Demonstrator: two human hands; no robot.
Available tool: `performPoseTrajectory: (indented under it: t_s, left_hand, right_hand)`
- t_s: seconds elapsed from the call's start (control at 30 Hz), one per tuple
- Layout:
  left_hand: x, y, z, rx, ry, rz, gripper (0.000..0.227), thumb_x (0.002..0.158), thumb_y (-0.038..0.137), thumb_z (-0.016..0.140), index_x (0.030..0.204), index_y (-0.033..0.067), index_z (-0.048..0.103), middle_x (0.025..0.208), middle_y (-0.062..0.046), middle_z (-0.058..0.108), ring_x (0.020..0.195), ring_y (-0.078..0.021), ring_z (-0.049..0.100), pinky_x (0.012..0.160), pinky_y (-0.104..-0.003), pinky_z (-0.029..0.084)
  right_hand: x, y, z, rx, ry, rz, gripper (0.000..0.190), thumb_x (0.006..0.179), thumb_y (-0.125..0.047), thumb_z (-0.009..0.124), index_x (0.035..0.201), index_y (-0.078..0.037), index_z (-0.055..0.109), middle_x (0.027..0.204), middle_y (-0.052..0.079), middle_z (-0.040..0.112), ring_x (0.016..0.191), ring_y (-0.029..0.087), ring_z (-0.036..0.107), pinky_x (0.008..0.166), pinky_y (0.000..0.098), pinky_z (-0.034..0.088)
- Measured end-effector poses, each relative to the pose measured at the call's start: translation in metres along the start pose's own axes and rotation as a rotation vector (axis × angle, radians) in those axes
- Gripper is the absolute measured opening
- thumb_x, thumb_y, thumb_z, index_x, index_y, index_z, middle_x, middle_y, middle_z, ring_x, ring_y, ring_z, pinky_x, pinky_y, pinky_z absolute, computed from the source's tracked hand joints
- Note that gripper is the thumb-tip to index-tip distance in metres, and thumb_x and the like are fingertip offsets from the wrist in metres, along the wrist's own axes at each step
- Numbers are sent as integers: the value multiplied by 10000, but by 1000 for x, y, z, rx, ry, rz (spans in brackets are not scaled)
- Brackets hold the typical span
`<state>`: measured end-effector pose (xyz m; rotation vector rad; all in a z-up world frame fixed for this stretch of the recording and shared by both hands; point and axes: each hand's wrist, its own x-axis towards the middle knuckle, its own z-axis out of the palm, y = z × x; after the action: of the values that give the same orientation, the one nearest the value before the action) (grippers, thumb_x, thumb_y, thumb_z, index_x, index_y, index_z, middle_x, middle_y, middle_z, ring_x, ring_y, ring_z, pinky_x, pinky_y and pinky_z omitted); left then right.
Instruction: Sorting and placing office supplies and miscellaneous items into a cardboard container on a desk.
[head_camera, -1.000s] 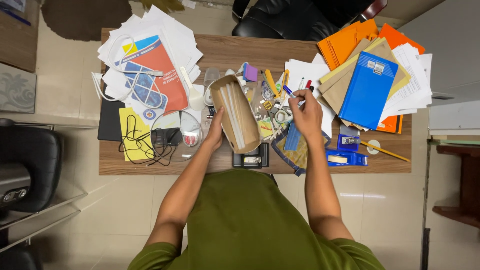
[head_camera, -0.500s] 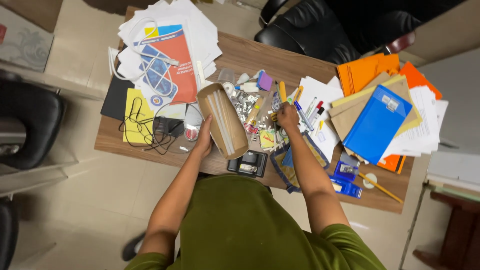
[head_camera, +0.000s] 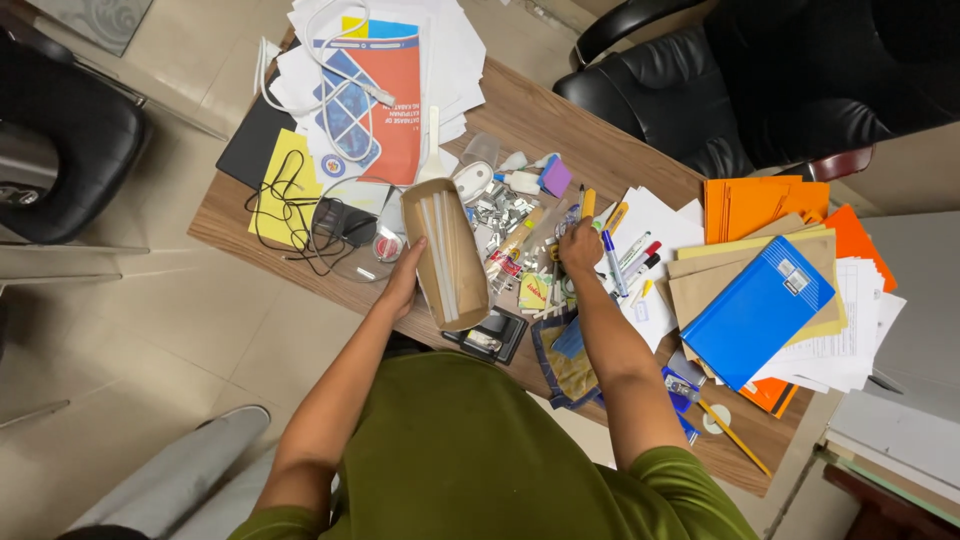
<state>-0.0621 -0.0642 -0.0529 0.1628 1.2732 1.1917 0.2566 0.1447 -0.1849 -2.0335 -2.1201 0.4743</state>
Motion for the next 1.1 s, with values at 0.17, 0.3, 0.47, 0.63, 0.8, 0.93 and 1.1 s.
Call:
performPoseTrajectory:
  t_s: [0.17, 0.3, 0.47, 0.63, 0.8, 0.93, 1.1]
  left_hand:
    - [4, -4, 3, 30, -29, 28, 837, 956, 542, 563, 1601, 95, 273, 1569, -126, 432, 1440, -262, 401, 1164, -410, 327]
    - [3, 4, 11, 36, -69, 28, 828, 941, 537, 564, 1599, 121, 280, 1553, -127, 443, 1414, -271, 428, 1132, -417, 370]
    - [-3, 11, 13, 65, -85, 25, 822, 935, 530, 564, 1592, 124, 283, 1534, -123, 458, 1388, -267, 449, 1102, -420, 400]
    - [-1, 4, 4, 93, -100, 42, 819, 941, 529, 566, 1588, 104, 298, 1524, -133, 474, 1381, -268, 459, 1094, -417, 408]
    - [-9, 8, -1, 95, -123, 48, 842, 941, 537, 572, 1593, 88, 284, 1542, -139, 456, 1403, -268, 439, 1113, -410, 389]
    - [-12, 10, -12, 123, -83, -6, 869, 924, 557, 567, 1600, 104, 262, 1545, -140, 442, 1402, -280, 429, 1101, -431, 385]
    - [-11, 9, -28, 161, -55, 21, 897, 913, 577, 578, 1601, 95, 262, 1544, -150, 443, 1409, -285, 427, 1102, -437, 395]
  right_hand:
    - [11, 20, 18, -34, -86, 45, 464, 917, -296, 648, 1256, -18, 494, 975, 249, 722, 905, 460, 698, 748, 573, 542]
    - [-3, -2, -7, 8, -102, 127, 606, 826, -225, 659, 1338, -12, 415, 993, 278, 708, 891, 484, 693, 742, 575, 547]
    - [-1, 8, 3, -3, -174, 155, 470, 870, -272, 625, 1267, -66, 483, 1062, 282, 708, 985, 475, 692, 823, 569, 547]
    - [8, 22, 15, 33, -211, 171, 438, 895, -329, 596, 1242, -80, 498, 1133, 275, 694, 1041, 464, 674, 867, 554, 537]
    - [-3, -26, -49, 260, -575, 470, 513, 888, -333, 560, 1311, -63, 449, 1142, 253, 765, 1038, 416, 780, 874, 513, 601]
    - [10, 5, -5, -129, -487, 240, 730, 800, -447, 759, 1351, -81, 450, 1231, 205, 694, 1153, 351, 675, 946, 437, 533]
    - [14, 33, 39, -82, -388, 196, 622, 856, -493, 679, 1303, -78, 558, 1258, 224, 688, 1187, 373, 653, 988, 448, 511]
